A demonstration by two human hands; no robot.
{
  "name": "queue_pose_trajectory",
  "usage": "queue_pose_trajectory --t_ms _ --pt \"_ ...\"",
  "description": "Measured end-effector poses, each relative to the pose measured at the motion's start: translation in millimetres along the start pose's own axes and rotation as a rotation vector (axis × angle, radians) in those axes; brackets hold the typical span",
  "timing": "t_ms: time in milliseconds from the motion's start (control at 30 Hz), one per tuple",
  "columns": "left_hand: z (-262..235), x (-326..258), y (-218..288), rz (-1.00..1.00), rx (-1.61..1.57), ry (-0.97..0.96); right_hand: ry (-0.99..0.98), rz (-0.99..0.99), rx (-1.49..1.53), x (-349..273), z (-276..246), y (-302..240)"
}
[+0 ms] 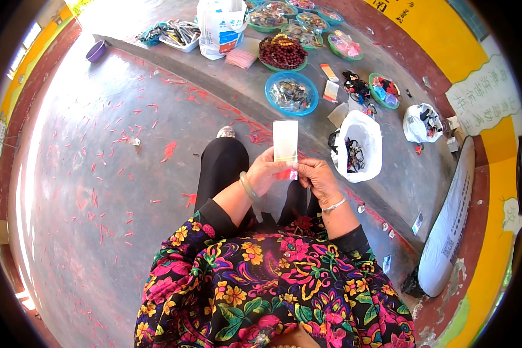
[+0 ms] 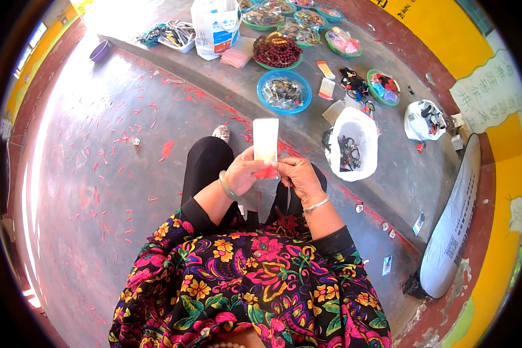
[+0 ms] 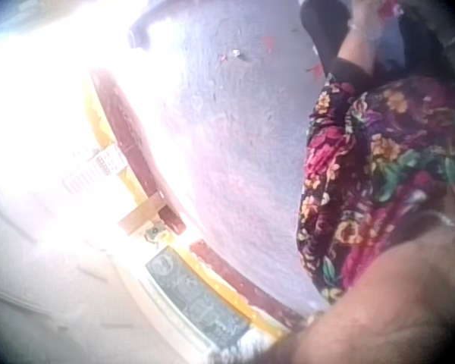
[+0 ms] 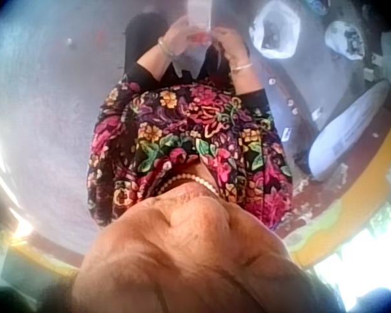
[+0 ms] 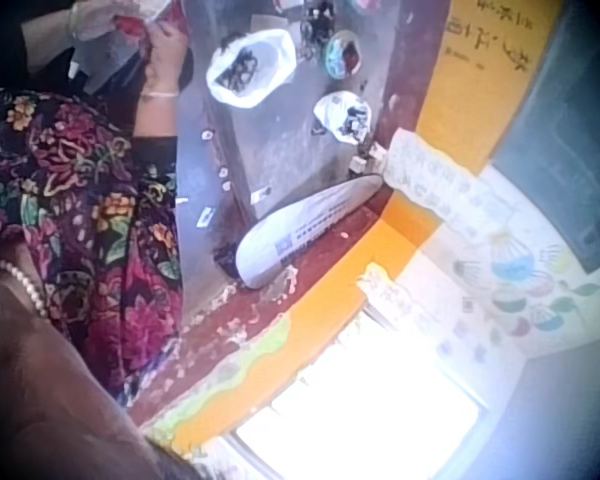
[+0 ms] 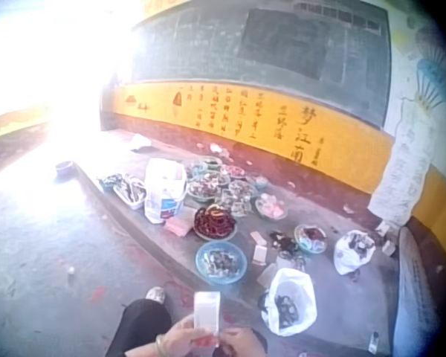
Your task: The person sits on the floor and repeatedly picks up small beads from a blue bowl, places them into small clear plastic bags, and seals the bags. The person also handles a small white box and places items into a white bag.
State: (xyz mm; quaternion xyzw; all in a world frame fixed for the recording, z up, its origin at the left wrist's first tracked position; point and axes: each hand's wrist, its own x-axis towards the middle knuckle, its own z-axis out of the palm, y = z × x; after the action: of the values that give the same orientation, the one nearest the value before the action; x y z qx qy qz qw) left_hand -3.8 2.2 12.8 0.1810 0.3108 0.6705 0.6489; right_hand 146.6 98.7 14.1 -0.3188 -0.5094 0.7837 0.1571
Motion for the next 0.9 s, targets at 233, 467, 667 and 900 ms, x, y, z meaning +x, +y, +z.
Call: queue_pose_trajectory --t_ms 233,467,667,900 --pt "-6.8 -0.7 -8.5 -0.096 0.014 0.015 -0.026 -0.017 -0.111 -3.0 0.1 -3.2" --pt "-19.1 3.1 -9.2 -0.035 -0.085 0.046 -0.048 0.059 -0.207 -5.8 5.4 -5.1" --pt "-11.9 1.6 -2.1 0.008 -0.188 0.040 -0.052 0.072 -0.166 -6.4 5.4 -4.5" --pt "-5.4 -2.6 -6.4 -0.130 -0.019 -0.051 -0.018 -0.007 -0.024 -5.5 7.6 -8.0"
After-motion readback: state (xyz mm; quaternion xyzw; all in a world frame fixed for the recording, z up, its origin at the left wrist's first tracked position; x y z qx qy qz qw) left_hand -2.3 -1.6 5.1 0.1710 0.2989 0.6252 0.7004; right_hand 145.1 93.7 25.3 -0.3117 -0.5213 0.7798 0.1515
